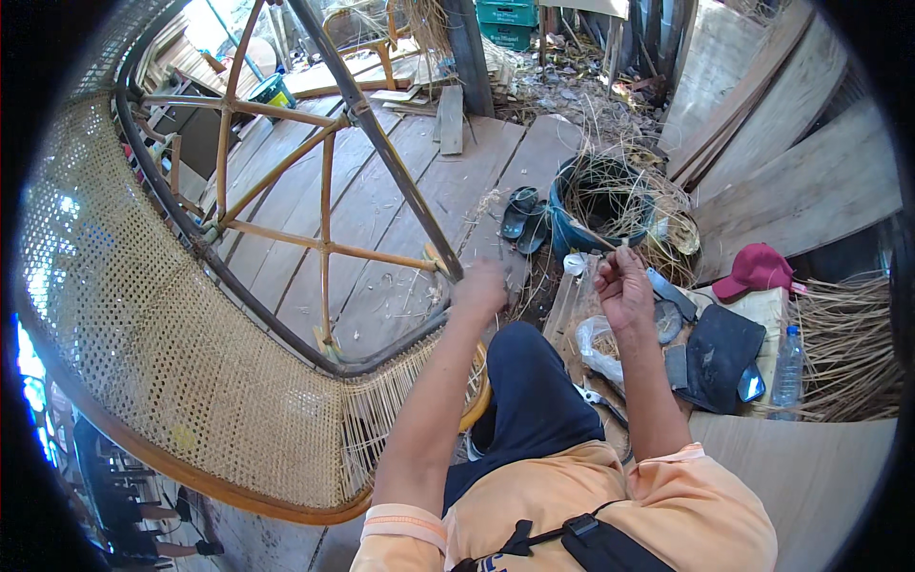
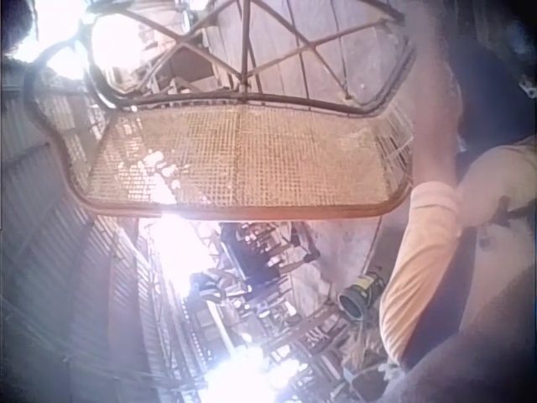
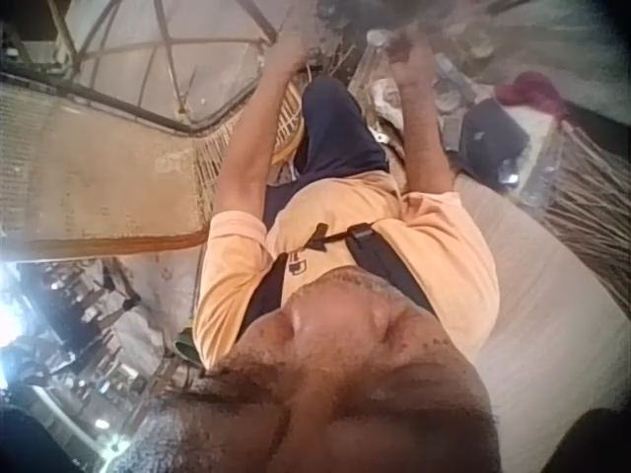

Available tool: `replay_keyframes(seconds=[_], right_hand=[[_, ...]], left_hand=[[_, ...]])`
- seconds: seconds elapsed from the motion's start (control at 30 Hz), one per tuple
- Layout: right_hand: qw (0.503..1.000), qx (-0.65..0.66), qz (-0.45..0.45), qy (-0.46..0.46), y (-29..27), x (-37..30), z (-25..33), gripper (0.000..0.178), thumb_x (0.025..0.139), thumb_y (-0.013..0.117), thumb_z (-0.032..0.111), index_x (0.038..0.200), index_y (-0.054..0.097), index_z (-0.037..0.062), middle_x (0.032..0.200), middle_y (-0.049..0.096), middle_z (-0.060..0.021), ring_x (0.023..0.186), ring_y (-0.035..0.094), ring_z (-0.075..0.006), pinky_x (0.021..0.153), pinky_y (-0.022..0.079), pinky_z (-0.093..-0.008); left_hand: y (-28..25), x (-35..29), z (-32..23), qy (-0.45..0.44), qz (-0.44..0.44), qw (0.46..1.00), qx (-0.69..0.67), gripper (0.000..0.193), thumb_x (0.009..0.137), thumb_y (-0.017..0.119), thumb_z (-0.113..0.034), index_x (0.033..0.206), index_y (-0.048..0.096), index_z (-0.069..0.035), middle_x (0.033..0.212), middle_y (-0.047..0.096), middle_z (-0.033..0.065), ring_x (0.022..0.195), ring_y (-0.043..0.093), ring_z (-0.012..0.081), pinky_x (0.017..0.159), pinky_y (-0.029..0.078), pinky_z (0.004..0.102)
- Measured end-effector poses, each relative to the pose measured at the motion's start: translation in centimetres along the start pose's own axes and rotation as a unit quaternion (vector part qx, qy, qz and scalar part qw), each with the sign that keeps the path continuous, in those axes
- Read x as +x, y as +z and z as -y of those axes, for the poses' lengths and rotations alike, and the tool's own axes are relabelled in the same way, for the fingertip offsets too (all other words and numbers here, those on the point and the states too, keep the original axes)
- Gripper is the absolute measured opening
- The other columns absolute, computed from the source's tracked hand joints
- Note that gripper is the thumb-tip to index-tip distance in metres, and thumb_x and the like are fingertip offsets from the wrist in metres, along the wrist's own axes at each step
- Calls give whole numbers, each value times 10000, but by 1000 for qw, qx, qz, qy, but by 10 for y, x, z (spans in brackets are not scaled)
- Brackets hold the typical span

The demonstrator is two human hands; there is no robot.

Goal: Repairing the seat of a woven chair using rattan strands.

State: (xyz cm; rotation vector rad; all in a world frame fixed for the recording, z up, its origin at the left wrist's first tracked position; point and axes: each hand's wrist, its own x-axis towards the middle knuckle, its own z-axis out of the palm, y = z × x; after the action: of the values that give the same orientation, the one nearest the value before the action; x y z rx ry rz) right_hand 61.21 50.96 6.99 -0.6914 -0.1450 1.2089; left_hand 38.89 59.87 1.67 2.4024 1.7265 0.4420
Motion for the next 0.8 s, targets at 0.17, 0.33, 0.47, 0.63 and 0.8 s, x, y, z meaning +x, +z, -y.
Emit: replay_keyframes(seconds=[0.17,0.33,0.47,0.63,0.8], right_hand=[[996,52,-17,76,12,-4,-16,50,872,577,153,861,551,111,760,610,-17,639,599,-131,513,489,-274],[982,-171,11,-86,30,-17,-37,59,866,545,68,913,576,85,777,615,-18,646,596,-125,526,494,-275],[847,-411,118,-314,19,-18,-50,150,837,545,-12,974,592,23,824,613,-55,706,591,-135,634,467,-236],[735,-500,171,-425,39,-37,-58,186,823,532,-67,970,601,24,880,597,-87,776,582,-186,707,463,-264],[815,-464,117,-325,24,-30,-47,144,855,544,-13,979,602,29,871,588,-51,737,566,-133,645,443,-233]], left_hand=[[-61,1,-66,-18,149,989,-10,301,822,522,-311,794,650,-40,850,635,194,803,619,344,723,488,424],[-72,-26,-65,-20,120,982,-145,368,809,557,-394,823,645,-37,827,630,194,783,621,354,692,487,459],[-128,-57,-98,-33,131,984,-119,300,828,543,-320,801,638,-37,804,631,168,808,603,344,716,469,437],[-129,-30,-99,105,-121,974,-158,144,800,586,-183,872,645,-73,828,614,123,866,583,308,735,460,399],[-142,-9,-71,38,-114,975,-187,171,817,574,-202,885,630,-55,846,627,133,857,595,297,737,464,390]])
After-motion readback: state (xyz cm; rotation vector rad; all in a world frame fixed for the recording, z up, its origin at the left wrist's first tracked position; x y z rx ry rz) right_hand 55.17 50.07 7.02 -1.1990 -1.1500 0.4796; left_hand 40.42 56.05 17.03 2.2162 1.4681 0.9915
